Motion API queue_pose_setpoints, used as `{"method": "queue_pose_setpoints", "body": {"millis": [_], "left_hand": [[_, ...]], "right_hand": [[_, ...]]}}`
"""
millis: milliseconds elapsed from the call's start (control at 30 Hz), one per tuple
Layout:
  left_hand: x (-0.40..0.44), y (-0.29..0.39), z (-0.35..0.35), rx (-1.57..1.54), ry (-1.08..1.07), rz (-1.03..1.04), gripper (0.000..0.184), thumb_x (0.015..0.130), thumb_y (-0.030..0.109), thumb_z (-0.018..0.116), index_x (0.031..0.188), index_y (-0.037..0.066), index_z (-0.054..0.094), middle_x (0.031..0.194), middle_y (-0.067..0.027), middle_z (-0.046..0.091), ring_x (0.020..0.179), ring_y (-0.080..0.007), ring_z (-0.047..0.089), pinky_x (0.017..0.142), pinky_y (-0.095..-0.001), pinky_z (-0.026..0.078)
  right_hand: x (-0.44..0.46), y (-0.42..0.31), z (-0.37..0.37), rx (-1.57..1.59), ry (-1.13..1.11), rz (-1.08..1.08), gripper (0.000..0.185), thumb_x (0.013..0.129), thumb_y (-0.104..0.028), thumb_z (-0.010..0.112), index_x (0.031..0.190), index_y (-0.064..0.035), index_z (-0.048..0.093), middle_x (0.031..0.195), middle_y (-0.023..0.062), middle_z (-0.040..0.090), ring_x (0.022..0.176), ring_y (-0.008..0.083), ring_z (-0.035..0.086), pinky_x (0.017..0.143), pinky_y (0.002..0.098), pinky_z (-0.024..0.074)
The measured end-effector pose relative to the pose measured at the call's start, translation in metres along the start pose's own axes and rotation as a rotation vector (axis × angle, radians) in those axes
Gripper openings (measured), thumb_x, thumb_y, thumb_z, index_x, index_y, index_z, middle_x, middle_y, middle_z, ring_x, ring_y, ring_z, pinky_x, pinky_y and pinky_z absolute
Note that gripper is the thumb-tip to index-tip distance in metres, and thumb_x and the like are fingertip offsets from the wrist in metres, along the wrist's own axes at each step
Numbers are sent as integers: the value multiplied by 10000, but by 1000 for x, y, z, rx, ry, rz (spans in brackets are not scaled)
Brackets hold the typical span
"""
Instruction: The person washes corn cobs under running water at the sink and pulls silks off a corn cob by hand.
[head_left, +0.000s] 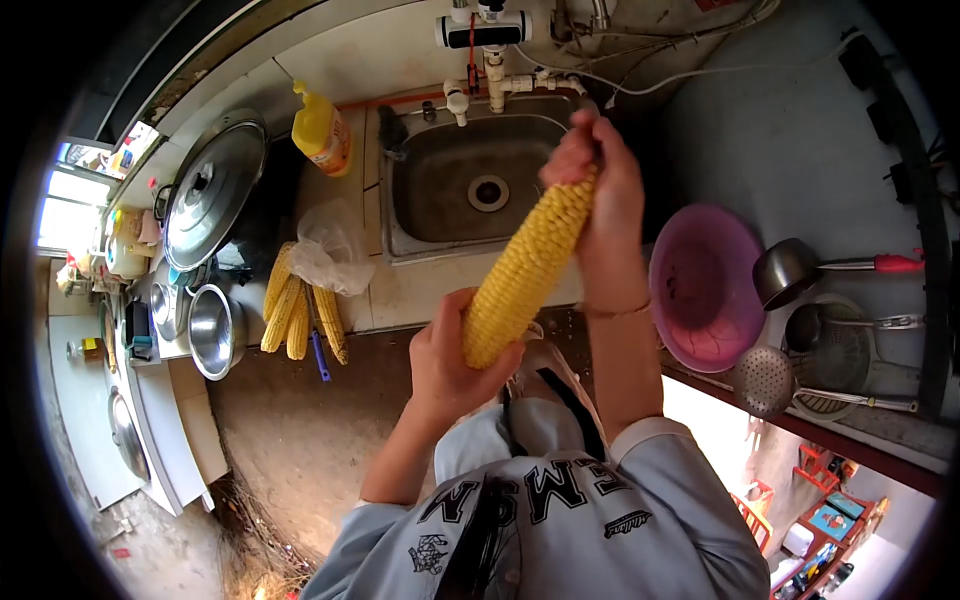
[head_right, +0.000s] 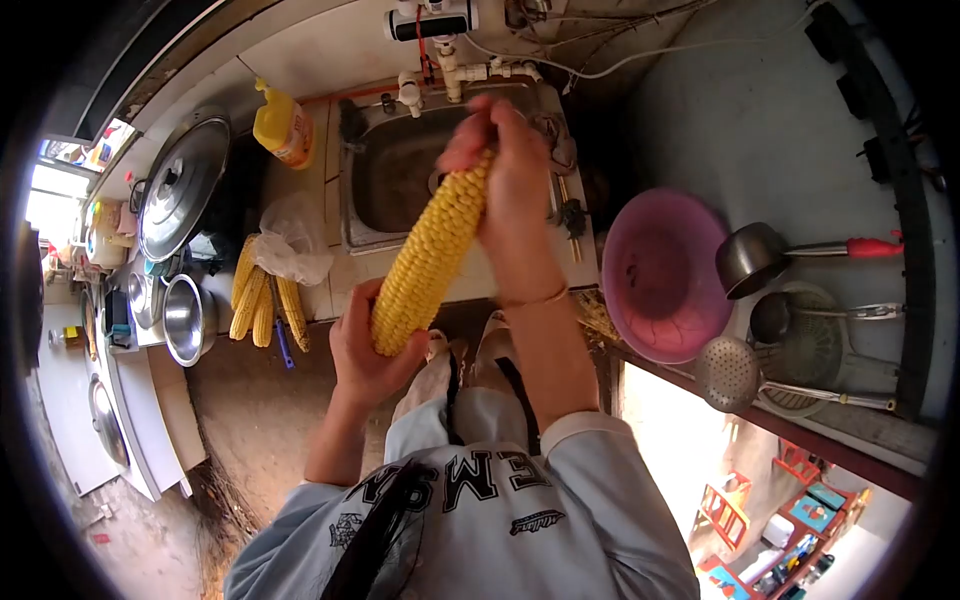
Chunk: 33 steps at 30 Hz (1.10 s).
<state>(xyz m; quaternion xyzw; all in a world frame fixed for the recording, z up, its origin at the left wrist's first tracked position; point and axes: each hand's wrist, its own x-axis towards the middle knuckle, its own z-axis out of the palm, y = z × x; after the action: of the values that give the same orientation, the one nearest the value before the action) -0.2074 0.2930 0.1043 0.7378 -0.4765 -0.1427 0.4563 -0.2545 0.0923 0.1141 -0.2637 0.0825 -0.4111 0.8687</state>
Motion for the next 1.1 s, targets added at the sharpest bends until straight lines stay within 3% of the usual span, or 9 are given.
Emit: {"method": "queue_pose_setpoints", "body": {"millis": [133,300,433,500,600,700,733,867,1100], "left_hand": [[3,0,3,-111,53,-42,443,642,179,685,991,9,471,770,-148,591,664,-268,613,593,-307,479],[10,-6,4,-269,168,-21,413,684,174,648,997,-28,469,801,-134,592,687,-196,598,614,-291,465],[3,-13,4,-477,90,-58,395,718,200,622,995,-35,465,823,-110,588,636,-191,567,590,-267,451],[-2,-20,12,-732,30,-133,406,771,269,563,1012,-41,462,809,-95,573,600,-162,530,539,-239,428],[1,-20,1,-1119,-237,-409,591,809,469,465,1106,-41,436,816,-135,544,534,-136,516,424,-224,422],[2,-19,-3,-1341,-282,-520,596,822,498,376,1112,-20,427,771,-139,534,421,-127,454,294,-204,334],[6,-18,-5,-1340,-277,-528,596,822,498,376,1112,-20,427,771,-139,534,421,-127,454,294,-204,334],[18,-20,-7,-1376,-157,-645,585,811,513,360,1090,6,447,702,-107,540,420,-99,422,350,-205,311],[19,-28,-5,-1082,-29,-584,537,895,420,240,1086,-40,441,746,-139,574,580,-149,554,444,-208,422]], "right_hand": [[-37,33,15,-26,214,-43,270,919,-282,348,963,-53,485,724,53,510,644,130,508,583,282,457],[-65,62,31,69,92,186,484,910,-471,268,1013,-45,475,805,85,556,710,184,550,620,315,476],[-10,26,23,-17,32,80,454,905,-461,311,988,-48,480,759,62,534,677,162,530,591,289,456],[20,15,15,352,-364,153,417,891,-450,377,954,-52,485,721,37,500,619,135,498,553,264,427],[4,32,28,166,-129,14,384,878,-433,430,948,-58,471,708,22,469,576,116,460,524,250,400],[-22,49,26,17,-94,71,268,851,-247,513,1019,-57,426,776,45,498,636,140,518,585,281,449],[-29,54,27,-203,-49,72,270,833,-180,530,1042,-57,410,797,56,508,668,156,541,614,295,466],[-44,66,35,-140,-11,179,306,792,-89,534,1063,-44,398,832,82,525,706,188,570,647,323,489],[-6,51,31,-8,43,328,347,838,-269,531,1065,-30,419,872,115,556,708,208,577,656,331,503]]}}
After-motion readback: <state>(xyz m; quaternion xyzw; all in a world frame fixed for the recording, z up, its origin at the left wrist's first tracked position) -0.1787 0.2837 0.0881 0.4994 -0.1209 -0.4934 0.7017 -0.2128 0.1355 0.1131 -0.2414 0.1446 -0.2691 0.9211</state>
